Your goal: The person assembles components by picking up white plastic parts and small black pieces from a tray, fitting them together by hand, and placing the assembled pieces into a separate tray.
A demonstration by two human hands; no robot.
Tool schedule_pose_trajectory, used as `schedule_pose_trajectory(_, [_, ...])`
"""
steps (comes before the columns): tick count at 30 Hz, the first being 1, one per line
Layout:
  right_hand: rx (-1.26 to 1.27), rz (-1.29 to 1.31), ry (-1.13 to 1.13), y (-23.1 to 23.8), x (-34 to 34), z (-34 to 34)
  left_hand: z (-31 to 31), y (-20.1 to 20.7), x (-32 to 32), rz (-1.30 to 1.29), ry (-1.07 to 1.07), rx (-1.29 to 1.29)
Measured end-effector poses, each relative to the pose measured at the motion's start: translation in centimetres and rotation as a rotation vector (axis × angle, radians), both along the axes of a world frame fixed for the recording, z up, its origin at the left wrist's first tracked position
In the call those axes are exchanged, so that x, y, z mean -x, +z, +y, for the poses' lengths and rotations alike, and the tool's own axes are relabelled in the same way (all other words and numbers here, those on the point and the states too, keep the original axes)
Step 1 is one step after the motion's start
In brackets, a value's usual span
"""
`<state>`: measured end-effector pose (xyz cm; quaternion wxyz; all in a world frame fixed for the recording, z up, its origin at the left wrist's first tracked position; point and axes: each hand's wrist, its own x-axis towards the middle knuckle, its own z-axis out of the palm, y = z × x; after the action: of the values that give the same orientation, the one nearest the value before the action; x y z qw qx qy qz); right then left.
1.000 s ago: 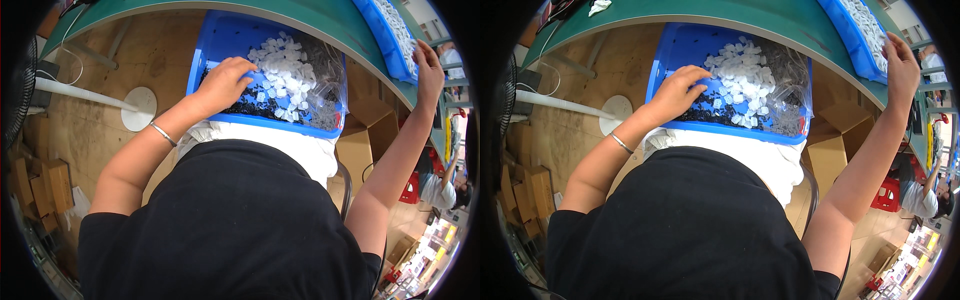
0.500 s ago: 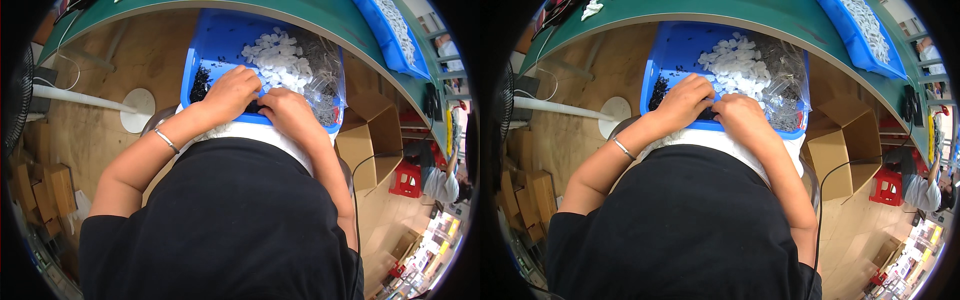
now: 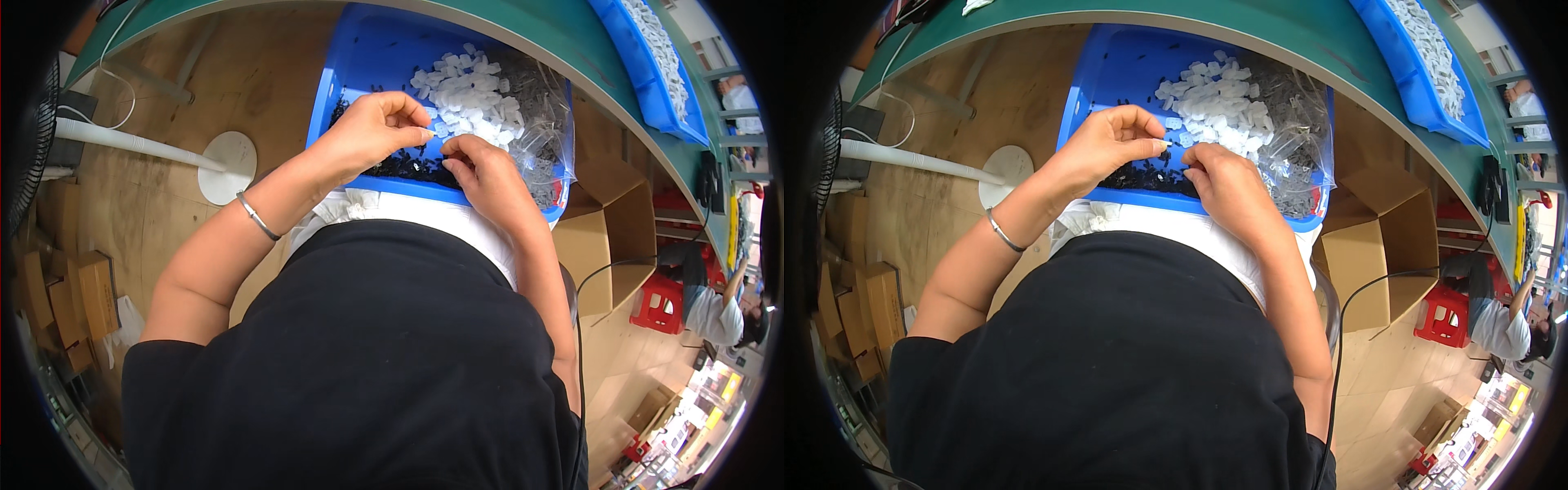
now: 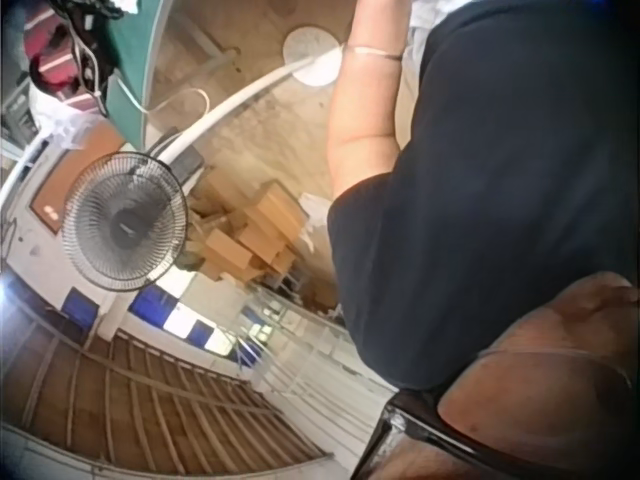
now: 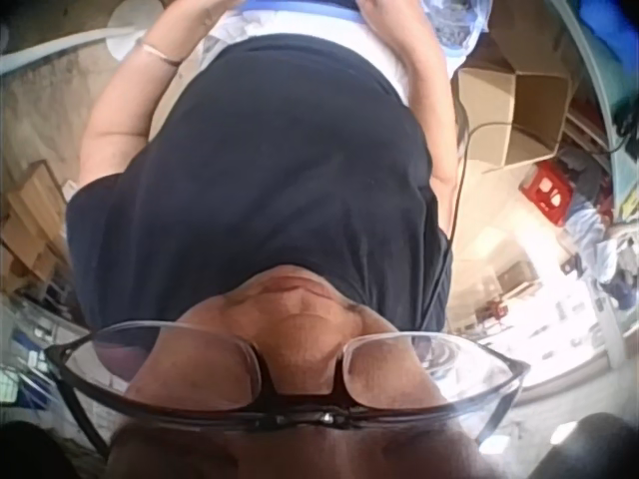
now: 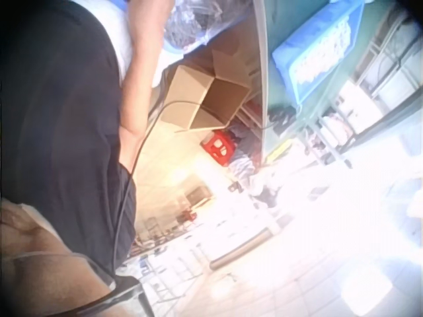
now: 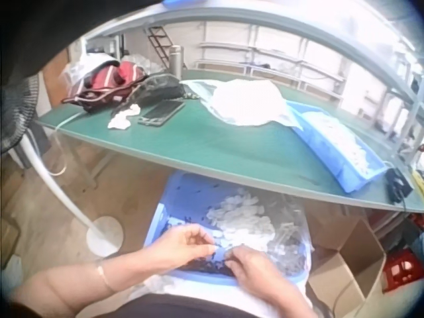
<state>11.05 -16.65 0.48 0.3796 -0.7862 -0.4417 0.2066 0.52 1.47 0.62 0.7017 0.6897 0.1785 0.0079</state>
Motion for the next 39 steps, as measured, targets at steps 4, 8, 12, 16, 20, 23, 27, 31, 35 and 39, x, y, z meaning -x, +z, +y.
schedule_pose_trajectory(4, [0.125,-0.246,0.160,0.1,0.0,0.2,-0.3,-0.1,0.0,-0.014,0.016,-0.028])
schedule_pose_trajectory(8, [0.194,-0.359,0.227,-0.5,-0.2,0.6,-0.2,-0.6,0.0,0.020,-0.034,-0.039])
schedule_pose_trajectory(12, [0.111,-0.228,0.184,-0.6,-0.3,0.2,-0.2,-0.5,0.1,0.074,-0.081,-0.035])
schedule_pose_trajectory(16, [0.019,-0.003,0.088,-0.1,-0.2,-0.1,-0.4,-1.2,0.3,-0.042,-0.073,0.072])
schedule_pose_trajectory(20, [-0.061,0.374,-0.022,-0.1,-0.3,-0.3,-0.6,-1.1,0.2,-0.002,-0.066,0.061])
schedule_pose_trajectory(23, [-0.136,0.513,-0.066,0.0,-0.4,-0.2,-1.0,-0.3,0.3,0.046,-0.041,0.106])
schedule_pose_trajectory(27, [-0.173,0.568,-0.103,0.0,-0.4,0.0,-1.2,0.1,0.3,0.064,-0.029,0.096])
schedule_pose_trajectory(31, [-0.182,0.593,-0.135,-0.2,-0.4,0.2,-1.2,0.0,0.3,0.026,-0.025,0.093])
schedule_pose_trajectory(35, [-0.179,0.540,-0.187,-0.6,-0.1,0.5,-1.4,-0.4,0.3,0.000,-0.018,0.075])
schedule_pose_trajectory(39, [-0.180,0.453,-0.175,-0.7,0.3,0.8,-1.7,-0.2,0.2,0.018,-0.024,0.062])
